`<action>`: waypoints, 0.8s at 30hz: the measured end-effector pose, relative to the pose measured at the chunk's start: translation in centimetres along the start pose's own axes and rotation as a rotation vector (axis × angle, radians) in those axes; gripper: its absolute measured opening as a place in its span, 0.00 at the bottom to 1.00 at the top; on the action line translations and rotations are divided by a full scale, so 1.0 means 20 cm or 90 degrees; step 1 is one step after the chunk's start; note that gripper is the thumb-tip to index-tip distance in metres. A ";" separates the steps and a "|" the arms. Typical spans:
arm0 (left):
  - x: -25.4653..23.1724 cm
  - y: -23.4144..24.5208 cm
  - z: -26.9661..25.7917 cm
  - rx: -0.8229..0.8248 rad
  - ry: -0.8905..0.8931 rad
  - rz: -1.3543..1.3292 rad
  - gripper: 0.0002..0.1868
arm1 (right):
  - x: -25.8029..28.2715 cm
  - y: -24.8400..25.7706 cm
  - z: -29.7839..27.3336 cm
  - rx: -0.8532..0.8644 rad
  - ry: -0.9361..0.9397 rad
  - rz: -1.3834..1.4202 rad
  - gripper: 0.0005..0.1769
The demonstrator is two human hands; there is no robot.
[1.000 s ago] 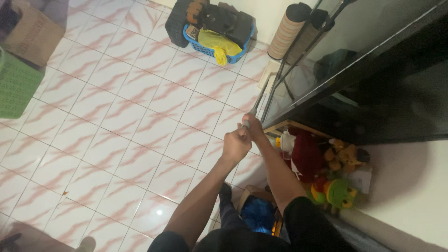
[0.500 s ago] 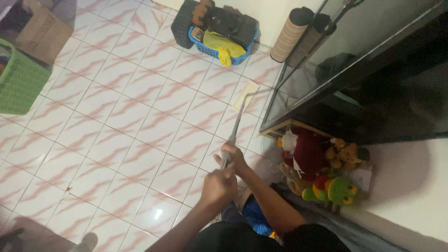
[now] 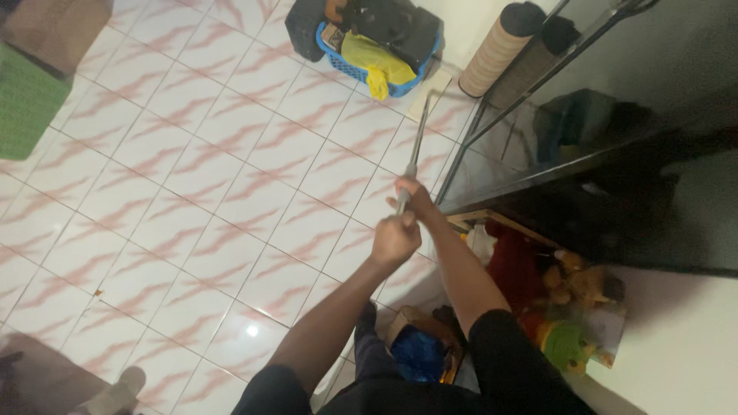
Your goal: The person attaches a cloth to a mop head, dips it into a bucket, and then mops the tiled floor in a room.
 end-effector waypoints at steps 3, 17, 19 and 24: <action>0.06 -0.04 0.12 -0.082 0.016 -0.090 0.07 | -0.08 0.05 0.14 0.012 -0.217 0.405 0.13; 0.18 0.34 -0.08 -0.042 0.103 -0.065 0.08 | 0.36 -0.29 0.03 -0.003 0.047 -0.124 0.20; 0.15 0.47 -0.17 0.002 0.084 -0.043 0.10 | 0.51 -0.40 -0.09 -0.061 0.083 -0.112 0.19; 0.02 0.88 -0.51 0.171 0.026 -0.057 0.04 | 0.91 -0.76 -0.46 -0.181 0.109 -0.063 0.18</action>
Point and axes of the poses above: each hand's wrist, its own z-axis towards the middle knuckle, its own y-axis out of the back of the hand, x = y × z, the point moved 7 cm from there along z, towards the middle knuckle, and after that the axes turned 7 degrees about z, right-handed, at the moved point
